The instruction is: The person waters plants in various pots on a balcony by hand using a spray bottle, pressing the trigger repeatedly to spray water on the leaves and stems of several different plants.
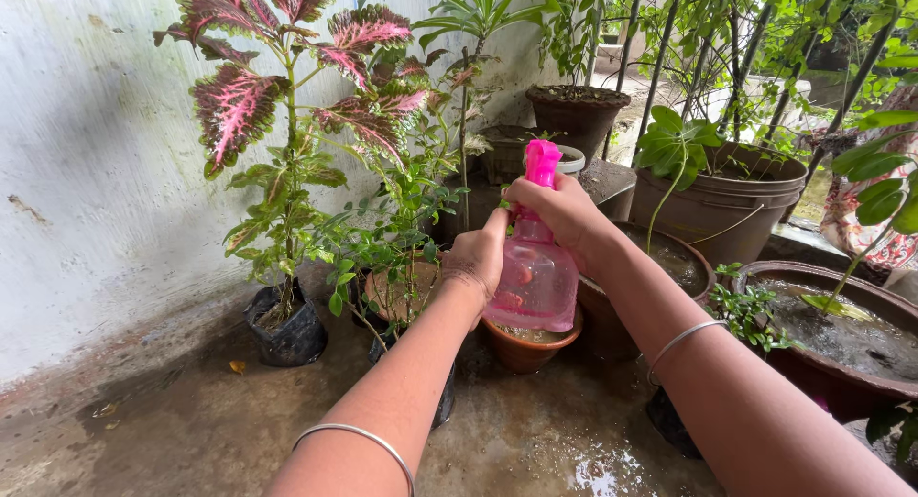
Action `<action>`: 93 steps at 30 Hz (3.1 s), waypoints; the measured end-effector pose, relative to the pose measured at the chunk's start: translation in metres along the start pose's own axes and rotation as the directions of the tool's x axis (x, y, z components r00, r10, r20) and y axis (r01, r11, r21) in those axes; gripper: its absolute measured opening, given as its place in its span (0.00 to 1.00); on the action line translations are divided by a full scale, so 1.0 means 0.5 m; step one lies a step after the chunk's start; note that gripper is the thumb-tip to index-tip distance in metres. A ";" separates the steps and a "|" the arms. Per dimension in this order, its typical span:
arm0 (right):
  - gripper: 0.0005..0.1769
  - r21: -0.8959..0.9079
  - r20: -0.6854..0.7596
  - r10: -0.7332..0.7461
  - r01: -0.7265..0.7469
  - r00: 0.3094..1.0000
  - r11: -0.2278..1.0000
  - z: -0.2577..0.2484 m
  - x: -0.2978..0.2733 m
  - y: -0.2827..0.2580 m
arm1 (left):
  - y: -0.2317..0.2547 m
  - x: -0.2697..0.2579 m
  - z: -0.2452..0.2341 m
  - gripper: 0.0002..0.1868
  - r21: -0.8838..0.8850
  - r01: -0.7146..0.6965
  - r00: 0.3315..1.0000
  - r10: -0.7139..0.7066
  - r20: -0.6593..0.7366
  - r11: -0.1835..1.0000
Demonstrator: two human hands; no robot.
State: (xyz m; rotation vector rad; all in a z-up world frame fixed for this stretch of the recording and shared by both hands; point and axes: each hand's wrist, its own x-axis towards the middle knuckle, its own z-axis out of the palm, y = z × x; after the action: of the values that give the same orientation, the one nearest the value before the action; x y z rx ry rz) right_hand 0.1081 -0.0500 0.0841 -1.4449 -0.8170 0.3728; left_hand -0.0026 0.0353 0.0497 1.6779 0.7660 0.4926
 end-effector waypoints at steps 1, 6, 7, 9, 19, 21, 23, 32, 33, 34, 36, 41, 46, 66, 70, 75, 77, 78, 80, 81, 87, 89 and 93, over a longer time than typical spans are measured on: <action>0.15 0.003 -0.008 0.006 -0.006 1.000 1.000 -0.001 0.000 0.002 | -0.001 0.001 0.002 0.46 -0.017 -0.012 1.000 0.012 0.010 1.000; 0.14 -0.144 -0.073 0.032 -0.042 0.997 0.989 -0.025 -0.009 -0.004 | -0.002 -0.008 0.025 0.47 -0.064 -0.028 0.999 0.031 0.036 0.998; 0.13 -0.141 -0.081 0.039 -0.050 0.996 0.989 -0.029 -0.011 -0.005 | 0.001 -0.012 0.029 0.46 -0.042 -0.027 0.999 0.028 0.044 0.999; 0.12 -0.134 -0.096 0.049 -0.062 0.994 0.989 -0.039 -0.014 -0.008 | 0.009 -0.020 0.035 0.46 0.003 -0.027 0.998 0.027 0.059 1.000; 0.10 0.002 -0.020 0.113 -0.113 0.993 0.994 -0.088 -0.033 0.023 | 0.003 -0.052 0.086 0.47 0.061 0.003 0.999 -0.006 0.049 0.998; 0.10 -0.037 -0.019 0.134 -0.134 0.991 0.990 -0.098 -0.036 0.027 | 0.002 -0.066 0.098 0.47 0.067 0.041 0.997 -0.045 0.060 0.997; 0.09 0.003 0.008 0.151 -0.151 0.989 0.989 -0.101 -0.045 0.030 | -0.001 -0.076 0.104 0.45 0.001 0.068 0.991 -0.068 0.118 0.998; 0.08 0.071 0.078 0.264 -0.270 0.961 0.960 -0.105 -0.071 0.044 | -0.022 -0.093 0.116 0.42 -0.061 0.157 0.972 -0.143 0.184 0.986; 0.08 0.064 0.086 0.257 -0.263 0.962 0.963 -0.107 -0.070 0.050 | -0.019 -0.103 0.114 0.40 -0.120 0.237 0.947 -0.202 0.249 0.964; 0.08 0.061 0.088 0.265 -0.270 0.960 0.961 -0.113 -0.069 0.054 | -0.015 -0.110 0.115 0.40 -0.130 0.229 0.946 -0.189 0.262 0.965; 0.08 0.054 0.091 0.277 -0.283 0.956 0.958 -0.121 -0.068 0.055 | -0.014 -0.116 0.121 0.40 -0.151 0.211 0.944 -0.161 0.287 0.966; 0.08 0.080 0.099 0.320 -0.328 0.942 0.941 -0.145 -0.087 0.039 | -0.036 -0.078 0.165 0.45 0.000 0.086 0.980 -0.085 0.178 0.996; 0.10 0.035 0.090 0.283 -0.287 0.955 0.957 -0.159 -0.102 0.039 | -0.031 -0.094 0.180 0.48 0.020 0.092 0.979 -0.095 0.183 0.996; 0.11 -0.006 -0.105 0.024 -0.025 0.994 1.000 -0.253 -0.088 -0.014 | 0.014 -0.054 0.245 0.39 -0.376 -0.019 0.867 0.202 0.455 0.926; 0.11 -0.126 -0.189 0.076 -0.101 0.979 0.987 -0.282 -0.098 -0.026 | 0.020 -0.067 0.277 0.43 -0.316 0.006 0.887 0.141 0.440 0.949; 0.11 -0.128 -0.194 0.123 -0.149 0.973 0.980 -0.310 -0.107 -0.015 | 0.015 -0.067 0.316 0.50 -0.225 0.008 0.919 0.082 0.386 0.974; 0.11 -0.093 -0.179 0.129 -0.147 0.975 0.985 -0.323 -0.118 -0.012 | 0.014 -0.075 0.327 0.51 -0.215 0.014 0.920 0.071 0.384 0.976; 0.11 -0.075 -0.172 0.131 -0.145 0.976 0.987 -0.328 -0.122 -0.011 | 0.015 -0.079 0.331 0.51 -0.210 0.017 0.921 0.067 0.383 0.978; 0.12 -0.122 -0.188 0.131 -0.155 0.973 0.980 -0.334 -0.127 -0.009 | 0.018 -0.088 0.339 0.51 -0.120 -0.017 0.948 0.054 0.315 0.993; 0.12 -0.145 -0.196 0.131 -0.161 0.972 0.976 -0.337 -0.129 -0.008 | 0.019 -0.091 0.344 0.51 -0.073 -0.032 0.959 0.051 0.279 0.997; 0.12 -0.214 -0.278 0.168 -0.232 0.946 0.949 -0.362 -0.139 -0.007 | 0.022 -0.106 0.363 0.50 -0.082 -0.001 0.936 0.030 0.350 0.997; 0.13 -0.177 -0.242 0.146 -0.192 0.959 0.965 -0.369 -0.140 -0.002 | 0.025 -0.107 0.367 0.50 -0.084 0.008 0.940 0.021 0.342 0.996; 0.13 -0.151 -0.232 0.136 -0.174 0.963 0.973 -0.379 -0.142 0.004 | 0.024 -0.108 0.378 0.49 -0.091 0.007 0.943 0.023 0.332 0.996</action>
State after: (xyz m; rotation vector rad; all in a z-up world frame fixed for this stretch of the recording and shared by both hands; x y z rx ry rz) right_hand 0.1900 -0.2352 0.0776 -1.6827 -0.5678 0.2591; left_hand 0.0913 -0.1352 0.0196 1.6245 0.4816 0.2349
